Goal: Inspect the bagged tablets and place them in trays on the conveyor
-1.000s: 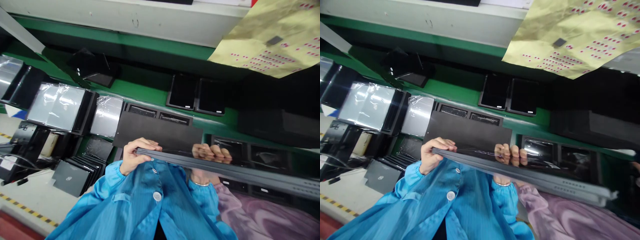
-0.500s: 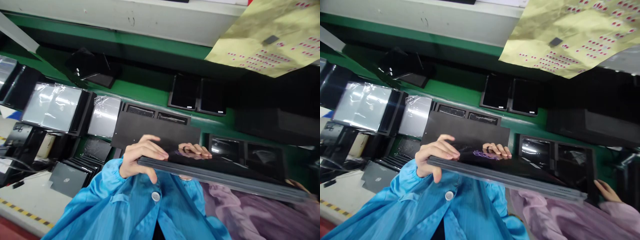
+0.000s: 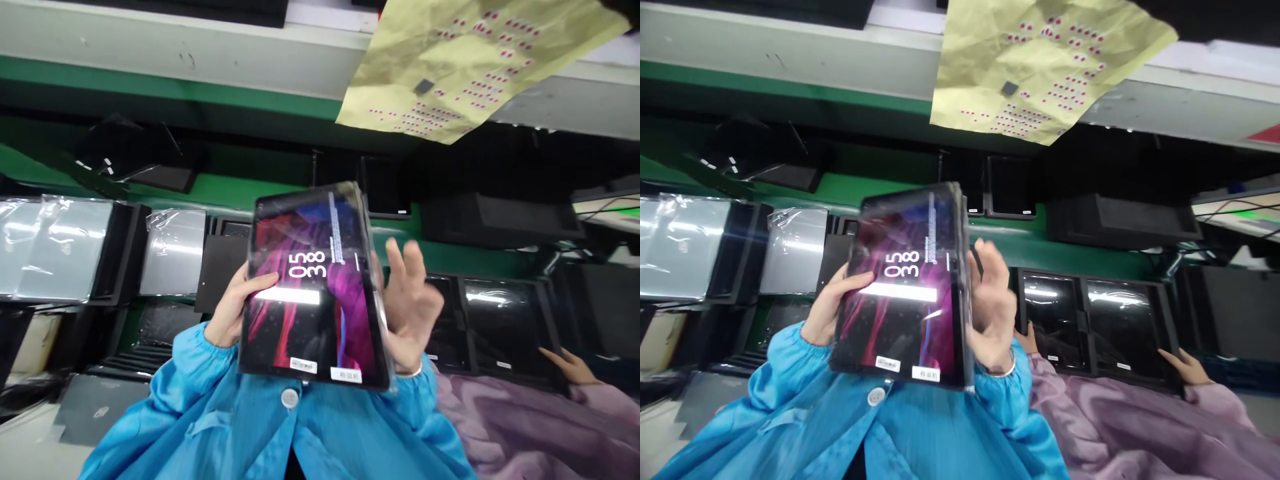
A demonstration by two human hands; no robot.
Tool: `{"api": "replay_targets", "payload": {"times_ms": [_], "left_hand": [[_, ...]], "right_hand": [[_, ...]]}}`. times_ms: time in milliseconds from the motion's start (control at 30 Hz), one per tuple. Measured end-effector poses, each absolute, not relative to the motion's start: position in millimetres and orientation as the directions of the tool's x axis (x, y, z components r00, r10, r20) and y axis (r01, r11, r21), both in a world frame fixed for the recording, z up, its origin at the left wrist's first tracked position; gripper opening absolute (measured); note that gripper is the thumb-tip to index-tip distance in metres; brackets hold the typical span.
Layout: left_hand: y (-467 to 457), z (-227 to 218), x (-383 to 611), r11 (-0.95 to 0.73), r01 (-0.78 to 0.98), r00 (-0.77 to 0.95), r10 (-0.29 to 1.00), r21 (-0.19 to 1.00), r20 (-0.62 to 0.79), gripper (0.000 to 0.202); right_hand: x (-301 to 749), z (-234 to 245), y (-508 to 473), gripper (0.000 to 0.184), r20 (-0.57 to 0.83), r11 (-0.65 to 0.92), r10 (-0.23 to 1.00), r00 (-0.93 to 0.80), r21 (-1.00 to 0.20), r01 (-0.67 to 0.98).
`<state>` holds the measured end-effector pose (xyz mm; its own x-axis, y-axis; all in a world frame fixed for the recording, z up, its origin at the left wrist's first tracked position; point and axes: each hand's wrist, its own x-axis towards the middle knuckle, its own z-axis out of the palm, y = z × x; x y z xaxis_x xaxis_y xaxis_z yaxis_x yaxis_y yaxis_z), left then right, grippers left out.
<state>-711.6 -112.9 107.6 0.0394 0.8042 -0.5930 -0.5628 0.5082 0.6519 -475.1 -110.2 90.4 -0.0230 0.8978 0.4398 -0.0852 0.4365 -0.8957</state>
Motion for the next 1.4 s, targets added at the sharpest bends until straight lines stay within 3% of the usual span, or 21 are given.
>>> {"api": "replay_targets", "payload": {"times_ms": [67, 167, 267, 567, 967, 1400], "left_hand": [[-120, 110, -716, 0.441, -0.571, -0.063, 0.817, 0.692, -0.573, 0.037], [-133, 122, -721, 0.420, -0.524, -0.170, 0.801, 0.741, -0.574, 0.052], [-141, 144, -721, 0.445, -0.455, -0.246, 0.770, 0.772, -0.589, 0.061], [-140, 159, -713, 0.413, -0.470, -0.302, 0.755, 0.780, -0.582, 0.051], [-137, 157, -713, 0.434, -0.446, -0.341, 0.726, 0.783, -0.597, 0.044], [-136, 159, -713, 0.471, -0.418, -0.316, 0.726, 0.777, -0.611, 0.060]], "right_hand": [[-480, 90, -119, 0.069, 0.243, 0.241, 0.970, 0.019, -0.945, -0.221], [-481, 94, -135, 0.056, 0.039, -0.008, 0.992, -0.118, -0.930, -0.368], [-479, 103, -151, 0.056, -0.057, -0.135, 0.980, -0.193, -0.895, -0.425], [-475, 112, -160, 0.055, 0.029, -0.026, 0.986, -0.163, -0.945, -0.326], [-474, 117, -157, 0.060, 0.040, -0.025, 0.977, -0.211, -0.954, -0.298], [-476, 125, -156, 0.063, 0.082, 0.025, 0.980, -0.184, -0.957, -0.290]]}}
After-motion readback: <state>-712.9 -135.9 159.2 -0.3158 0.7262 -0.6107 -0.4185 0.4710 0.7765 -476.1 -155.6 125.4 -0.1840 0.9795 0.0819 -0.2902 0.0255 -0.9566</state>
